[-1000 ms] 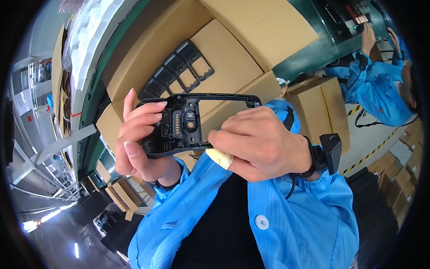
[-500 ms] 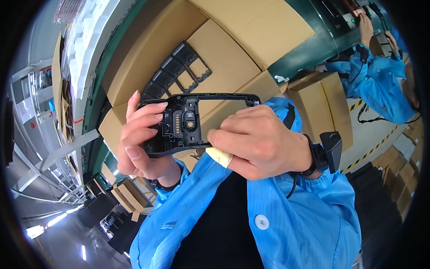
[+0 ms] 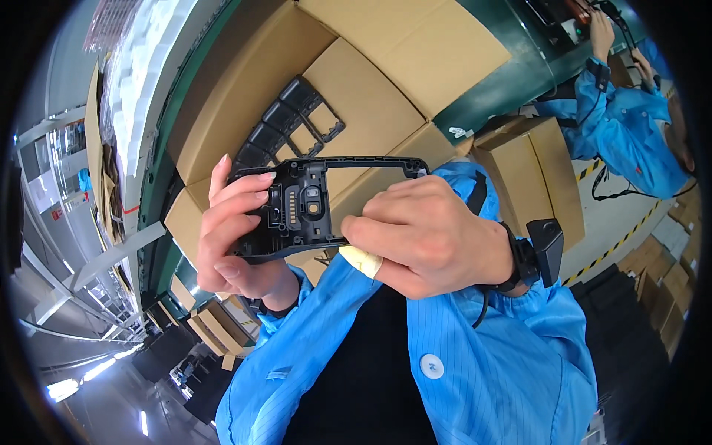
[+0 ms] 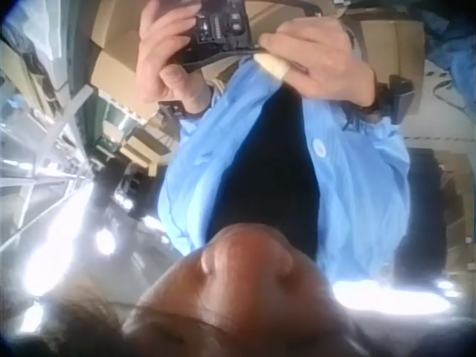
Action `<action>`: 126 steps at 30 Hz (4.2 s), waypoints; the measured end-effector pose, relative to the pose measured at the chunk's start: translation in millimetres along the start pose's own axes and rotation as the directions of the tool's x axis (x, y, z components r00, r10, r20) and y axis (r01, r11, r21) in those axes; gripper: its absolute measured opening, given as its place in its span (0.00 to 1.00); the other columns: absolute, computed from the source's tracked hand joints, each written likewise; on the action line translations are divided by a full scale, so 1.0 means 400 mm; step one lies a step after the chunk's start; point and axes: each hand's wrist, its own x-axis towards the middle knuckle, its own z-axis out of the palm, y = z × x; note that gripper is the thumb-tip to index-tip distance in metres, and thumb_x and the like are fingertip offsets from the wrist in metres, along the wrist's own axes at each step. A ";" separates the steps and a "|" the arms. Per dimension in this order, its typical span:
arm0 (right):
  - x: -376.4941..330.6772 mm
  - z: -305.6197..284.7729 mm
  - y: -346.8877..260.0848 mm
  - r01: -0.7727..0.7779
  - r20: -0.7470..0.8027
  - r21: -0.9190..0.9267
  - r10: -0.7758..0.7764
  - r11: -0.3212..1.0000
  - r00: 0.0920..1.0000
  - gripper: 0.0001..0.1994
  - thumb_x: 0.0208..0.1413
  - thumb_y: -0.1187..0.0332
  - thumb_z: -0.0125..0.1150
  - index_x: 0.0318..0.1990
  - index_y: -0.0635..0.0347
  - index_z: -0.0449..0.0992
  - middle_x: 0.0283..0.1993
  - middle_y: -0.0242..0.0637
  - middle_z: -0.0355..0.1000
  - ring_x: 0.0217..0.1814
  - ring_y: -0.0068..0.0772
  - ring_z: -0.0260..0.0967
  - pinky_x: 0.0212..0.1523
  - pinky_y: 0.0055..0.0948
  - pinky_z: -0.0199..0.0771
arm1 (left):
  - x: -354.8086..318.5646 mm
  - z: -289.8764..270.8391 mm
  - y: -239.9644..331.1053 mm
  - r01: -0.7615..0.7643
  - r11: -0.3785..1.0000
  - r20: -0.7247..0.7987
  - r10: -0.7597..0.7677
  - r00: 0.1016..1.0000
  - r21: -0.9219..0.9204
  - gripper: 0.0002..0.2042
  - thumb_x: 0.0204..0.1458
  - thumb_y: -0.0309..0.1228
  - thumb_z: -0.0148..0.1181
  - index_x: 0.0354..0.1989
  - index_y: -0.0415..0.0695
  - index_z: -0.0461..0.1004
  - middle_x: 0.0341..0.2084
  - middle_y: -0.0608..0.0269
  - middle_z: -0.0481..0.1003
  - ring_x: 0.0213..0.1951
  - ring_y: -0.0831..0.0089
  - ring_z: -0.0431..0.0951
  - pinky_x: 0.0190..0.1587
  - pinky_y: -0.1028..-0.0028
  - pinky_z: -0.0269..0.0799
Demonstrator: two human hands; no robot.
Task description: Inspecting and organizing black plastic electronic component housings on a factory assembly line.
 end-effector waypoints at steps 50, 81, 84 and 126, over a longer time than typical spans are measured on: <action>-0.411 -0.178 0.450 -0.575 -0.477 0.501 0.761 0.647 0.440 0.09 0.66 0.74 0.51 0.37 0.69 0.76 0.27 0.38 0.76 0.31 0.29 0.79 0.34 0.25 0.79 | 0.123 0.105 -0.553 0.359 0.862 0.666 -0.506 0.549 0.359 0.14 0.43 0.26 0.73 0.38 0.34 0.81 0.30 0.44 0.81 0.35 0.53 0.82 0.40 0.63 0.75; -0.427 -0.198 0.538 -0.846 -0.743 0.016 0.573 0.533 0.347 0.08 0.51 0.74 0.59 0.27 0.69 0.67 0.21 0.49 0.63 0.21 0.46 0.57 0.25 0.40 0.59 | -0.115 0.043 -0.105 0.378 0.895 0.253 -0.433 0.865 0.238 0.10 0.49 0.16 0.65 0.41 0.33 0.80 0.41 0.50 0.82 0.47 0.52 0.82 0.55 0.62 0.76; -0.296 -0.190 0.309 -0.773 -0.743 -0.135 0.453 0.620 0.493 0.09 0.52 0.76 0.59 0.27 0.68 0.64 0.20 0.48 0.57 0.20 0.45 0.54 0.24 0.38 0.56 | -0.085 0.034 -0.033 0.483 0.839 0.168 -0.529 0.832 0.250 0.13 0.49 0.18 0.66 0.45 0.33 0.80 0.46 0.46 0.82 0.52 0.57 0.82 0.58 0.63 0.74; 0.002 -0.002 -0.030 -0.024 0.049 -0.438 0.051 0.899 0.997 0.10 0.38 0.74 0.69 0.25 0.63 0.71 0.21 0.36 0.60 0.20 0.37 0.62 0.23 0.34 0.60 | -0.001 -0.079 -0.024 -0.079 0.984 0.333 0.022 0.943 0.157 0.18 0.20 0.23 0.61 0.27 0.27 0.76 0.28 0.42 0.78 0.36 0.47 0.83 0.45 0.58 0.79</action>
